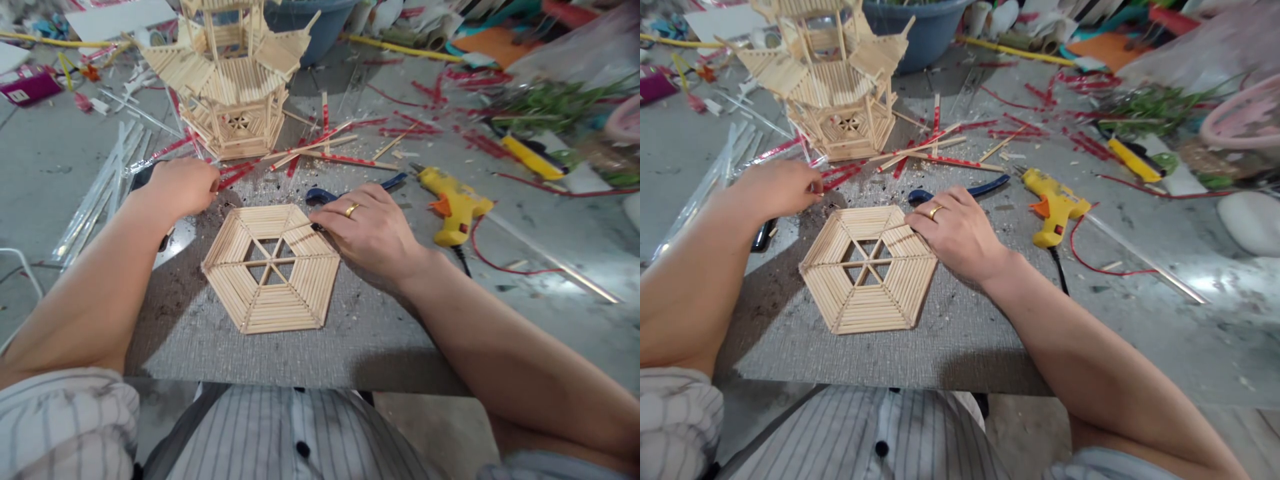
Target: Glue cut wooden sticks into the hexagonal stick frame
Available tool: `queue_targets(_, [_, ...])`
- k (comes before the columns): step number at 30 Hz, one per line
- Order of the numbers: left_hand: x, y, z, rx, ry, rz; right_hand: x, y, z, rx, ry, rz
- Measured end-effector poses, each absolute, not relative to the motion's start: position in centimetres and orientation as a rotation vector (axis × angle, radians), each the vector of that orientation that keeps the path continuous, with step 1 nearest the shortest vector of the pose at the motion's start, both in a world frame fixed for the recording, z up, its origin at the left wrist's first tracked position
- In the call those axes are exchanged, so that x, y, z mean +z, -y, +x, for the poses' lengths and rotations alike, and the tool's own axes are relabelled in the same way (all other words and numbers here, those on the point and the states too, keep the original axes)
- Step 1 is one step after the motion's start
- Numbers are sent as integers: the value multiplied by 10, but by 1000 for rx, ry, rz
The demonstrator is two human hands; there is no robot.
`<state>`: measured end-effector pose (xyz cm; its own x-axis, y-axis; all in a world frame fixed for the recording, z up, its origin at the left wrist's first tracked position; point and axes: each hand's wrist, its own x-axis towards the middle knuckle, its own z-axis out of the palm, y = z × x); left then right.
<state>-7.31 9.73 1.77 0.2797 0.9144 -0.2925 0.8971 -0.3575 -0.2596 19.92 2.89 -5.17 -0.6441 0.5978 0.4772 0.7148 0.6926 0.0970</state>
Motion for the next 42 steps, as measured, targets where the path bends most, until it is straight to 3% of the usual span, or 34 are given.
queue_targets(11, [5,-103,-82,485,1825,-2405,-43,-27,197,-509,2506,-774])
queue_targets(17, [16,-83,-64,219,1783,-2527,-39,-23,192,-410,2674,-745])
queue_targets(24, [16,-69,-43,552,1546,-2736,-49,-29,196,-296,2559,-870])
queue_targets(32, [19,-58,-45,646,1364,-2813,-62,-36,200,-374,2484,-1271])
queue_targets(42, [24,-40,-30,703,1378,-2767,-60,-36,200,-344,2510,-1215])
